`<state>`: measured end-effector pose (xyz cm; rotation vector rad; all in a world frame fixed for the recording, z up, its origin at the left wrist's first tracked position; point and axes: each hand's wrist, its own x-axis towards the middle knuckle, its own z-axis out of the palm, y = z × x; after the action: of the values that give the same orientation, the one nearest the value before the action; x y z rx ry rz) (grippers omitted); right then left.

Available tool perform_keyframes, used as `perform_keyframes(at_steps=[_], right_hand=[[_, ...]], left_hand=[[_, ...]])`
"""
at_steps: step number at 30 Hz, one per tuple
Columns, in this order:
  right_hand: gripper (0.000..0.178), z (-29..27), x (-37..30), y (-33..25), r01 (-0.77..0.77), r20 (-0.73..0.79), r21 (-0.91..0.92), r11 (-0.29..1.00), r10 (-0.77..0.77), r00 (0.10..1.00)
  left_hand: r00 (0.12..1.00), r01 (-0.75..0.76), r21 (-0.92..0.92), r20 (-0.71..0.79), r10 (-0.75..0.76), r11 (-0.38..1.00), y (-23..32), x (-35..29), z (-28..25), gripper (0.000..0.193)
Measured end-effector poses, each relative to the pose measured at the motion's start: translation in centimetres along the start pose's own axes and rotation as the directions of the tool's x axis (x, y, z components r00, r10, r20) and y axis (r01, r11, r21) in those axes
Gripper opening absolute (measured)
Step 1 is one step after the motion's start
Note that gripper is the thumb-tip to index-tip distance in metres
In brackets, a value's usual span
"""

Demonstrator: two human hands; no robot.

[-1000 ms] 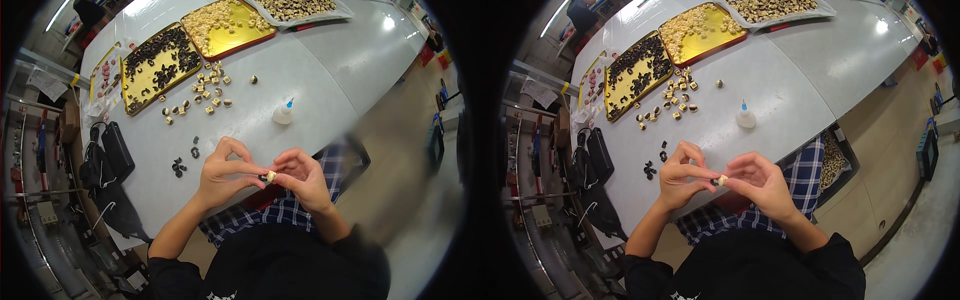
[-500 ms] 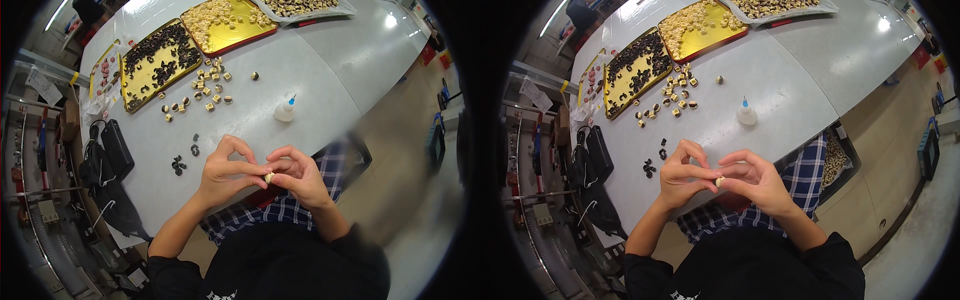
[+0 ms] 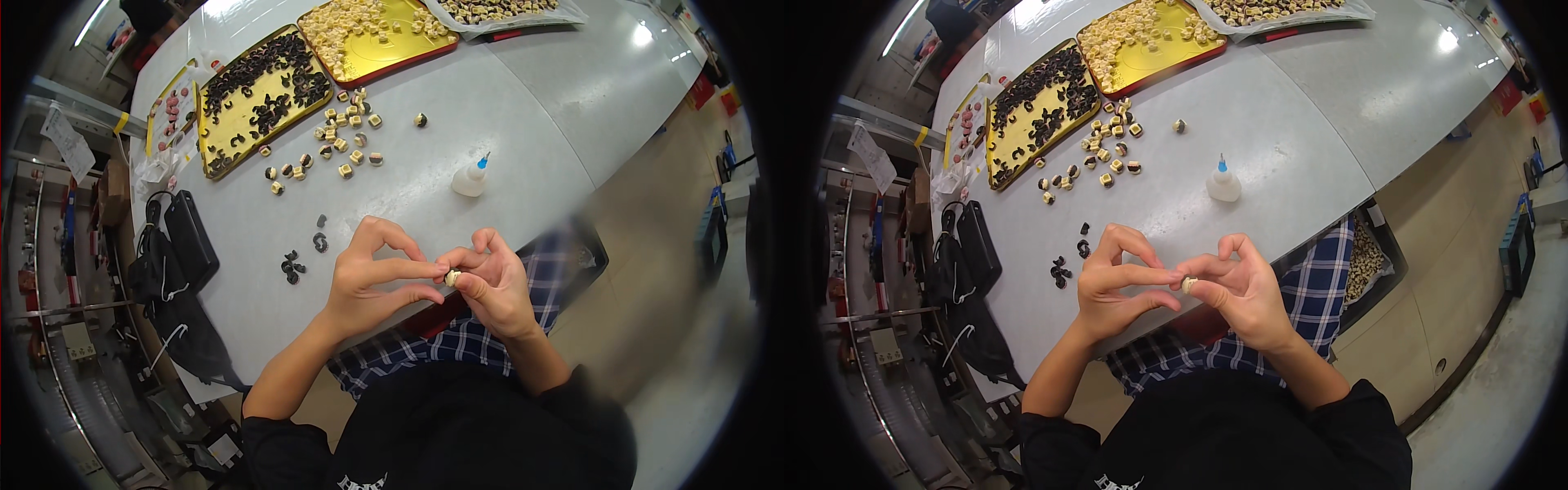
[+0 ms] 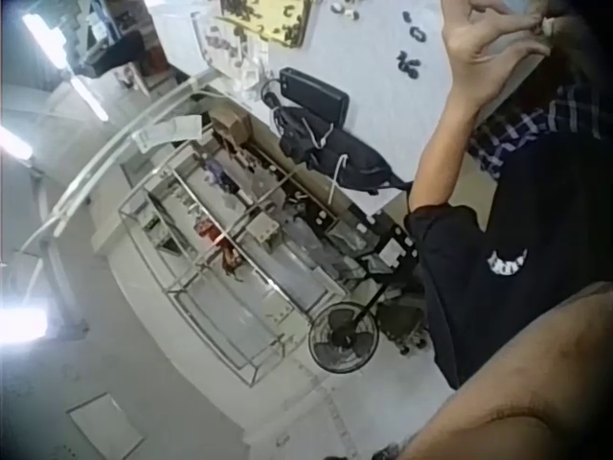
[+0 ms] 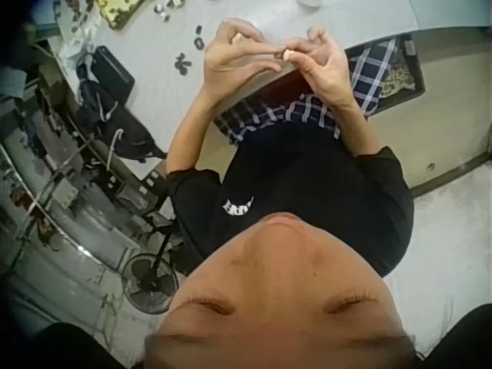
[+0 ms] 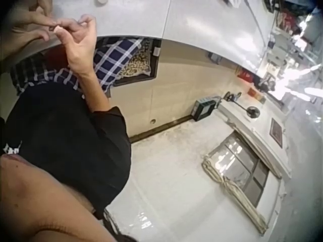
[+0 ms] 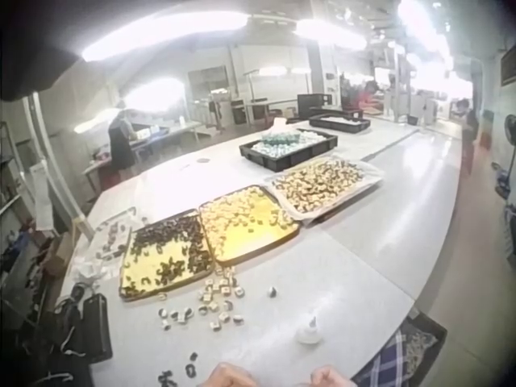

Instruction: Assembling small plastic and metal components by applying glue and joining them together.

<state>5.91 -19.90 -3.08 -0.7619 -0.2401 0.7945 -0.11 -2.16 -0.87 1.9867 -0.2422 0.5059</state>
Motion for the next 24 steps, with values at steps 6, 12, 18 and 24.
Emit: perform_keyframes(at_steps=[6,12,18,24], right_hand=[[0.04,-0.1,0.0,-0.1,-0.003,0.015,-0.03,1.0,0.004,1.0],[0.039,0.4,-0.1,-0.4,0.012,0.022,-0.049,0.999,-0.011,1.0],[0.04,0.8,-0.1,-0.4,0.02,0.03,-0.061,0.998,-0.018,0.999],[0.04,1.4,0.0,-0.3,0.036,0.031,-0.054,0.998,-0.034,0.999]], left_hand=[[1.0,-0.027,0.08,0.002,0.027,0.996,0.1,0.0,0.2,0.033],[0.998,-0.061,0.12,0.029,0.058,0.991,0.3,0.0,0.2,0.031],[0.996,-0.092,0.129,0.01,0.091,0.987,0.5,-0.1,0.4,0.034],[0.988,-0.146,0.21,-0.007,0.151,0.967,1.0,-0.1,0.4,0.036]])
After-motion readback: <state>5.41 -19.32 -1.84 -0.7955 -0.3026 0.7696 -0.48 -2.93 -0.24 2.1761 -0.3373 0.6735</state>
